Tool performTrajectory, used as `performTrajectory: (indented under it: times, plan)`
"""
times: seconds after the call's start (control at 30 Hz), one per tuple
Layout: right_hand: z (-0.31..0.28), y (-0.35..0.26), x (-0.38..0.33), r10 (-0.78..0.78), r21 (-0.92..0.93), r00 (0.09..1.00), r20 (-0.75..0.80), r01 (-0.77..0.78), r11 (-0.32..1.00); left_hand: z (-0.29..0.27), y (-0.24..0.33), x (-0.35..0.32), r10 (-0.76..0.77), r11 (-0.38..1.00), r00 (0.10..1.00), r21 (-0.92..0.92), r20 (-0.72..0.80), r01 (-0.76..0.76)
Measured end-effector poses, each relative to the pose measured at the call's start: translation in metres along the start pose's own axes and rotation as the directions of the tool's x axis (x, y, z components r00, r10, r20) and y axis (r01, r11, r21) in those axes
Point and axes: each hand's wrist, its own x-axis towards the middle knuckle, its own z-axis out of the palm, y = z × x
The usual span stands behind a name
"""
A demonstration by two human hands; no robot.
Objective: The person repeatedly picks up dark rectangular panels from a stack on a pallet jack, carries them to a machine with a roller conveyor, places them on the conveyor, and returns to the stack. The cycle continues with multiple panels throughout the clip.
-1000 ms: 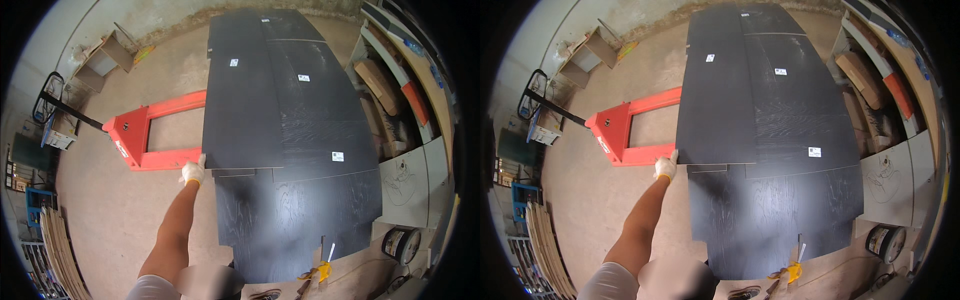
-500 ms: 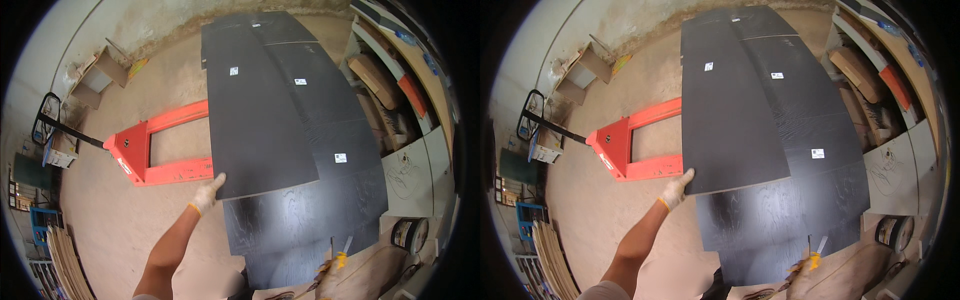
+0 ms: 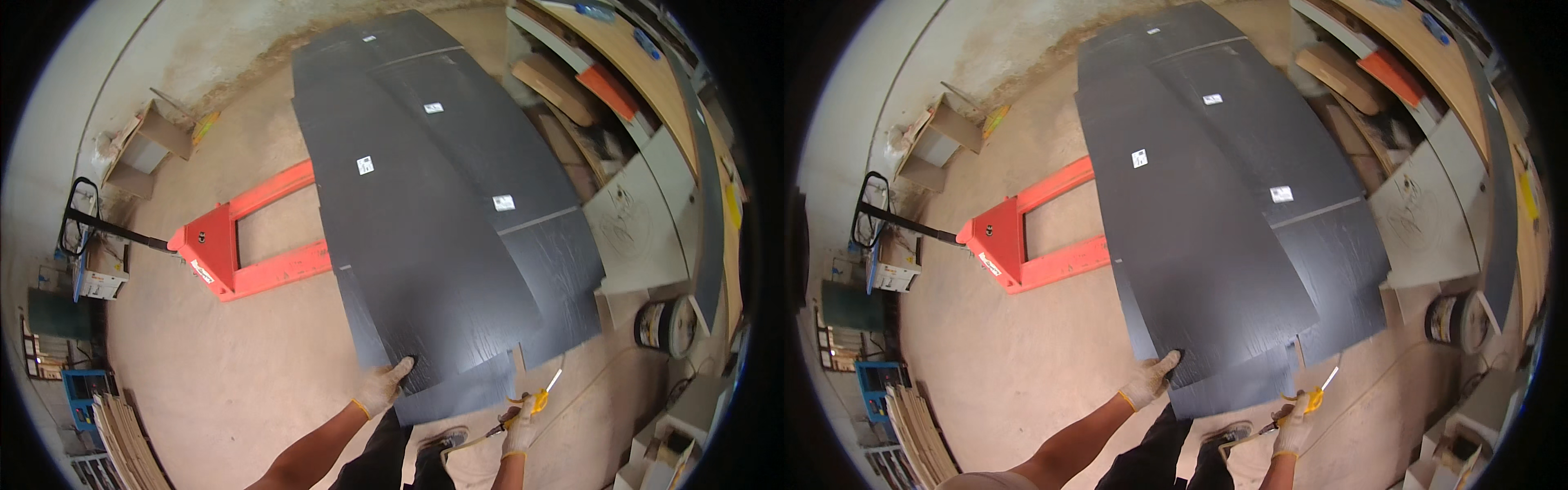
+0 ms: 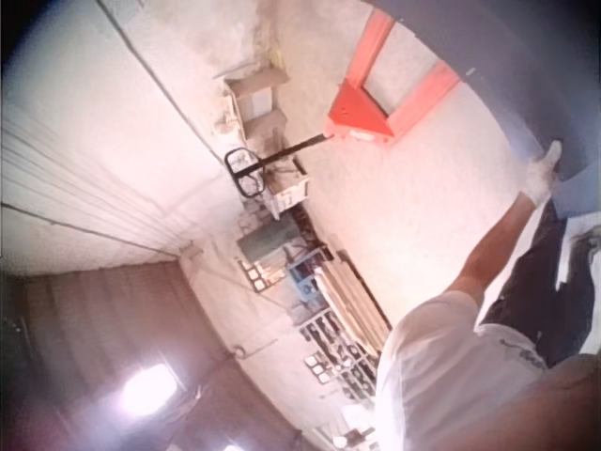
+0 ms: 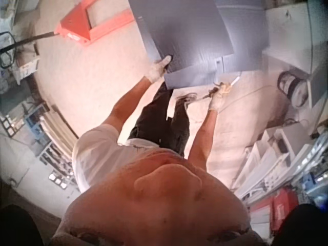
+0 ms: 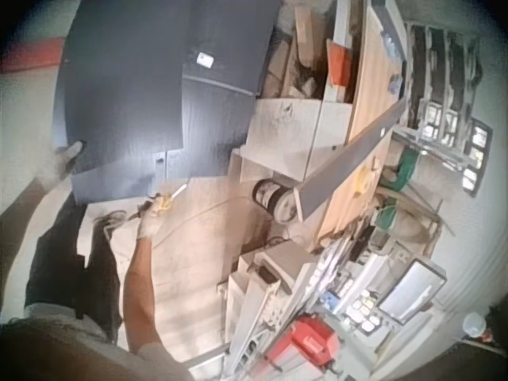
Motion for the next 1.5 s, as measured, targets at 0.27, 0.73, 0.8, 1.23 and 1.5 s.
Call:
performTrajectory:
  times: [0.27,0.73,0.8,1.23,1.5]
  plan:
    - [-0.048,-0.03,-0.047,0.087,0.458,0.995,0.054,-0.102,0.883,0.097,-0.088,-0.088,0.143,0.957,0.867,0.158,0.478,-0.245]
    - [-0.214,-0.021,-0.165,-0.016,0.19,0.91,-0.414,0.104,0.976,-0.083,0.092,0.121,0.258,0.907,0.959,-0.314,-0.114,-0.281]
    - [-0.242,-0.035,-0.201,-0.038,0.206,0.853,-0.521,0.169,0.964,-0.096,0.134,0.134,0.218,0.901,0.976,-0.38,-0.024,-0.21]
    - [-0.339,-0.007,-0.386,0.224,0.312,0.336,-0.915,0.236,0.92,0.021,0.211,-0.091,0.503,0.852,0.821,-0.314,0.27,-0.419]
    - [-0.374,0.074,-0.487,0.428,0.485,0.229,-0.874,0.385,0.785,0.196,0.255,-0.358,0.737,0.621,0.469,-0.215,0.487,-0.753]
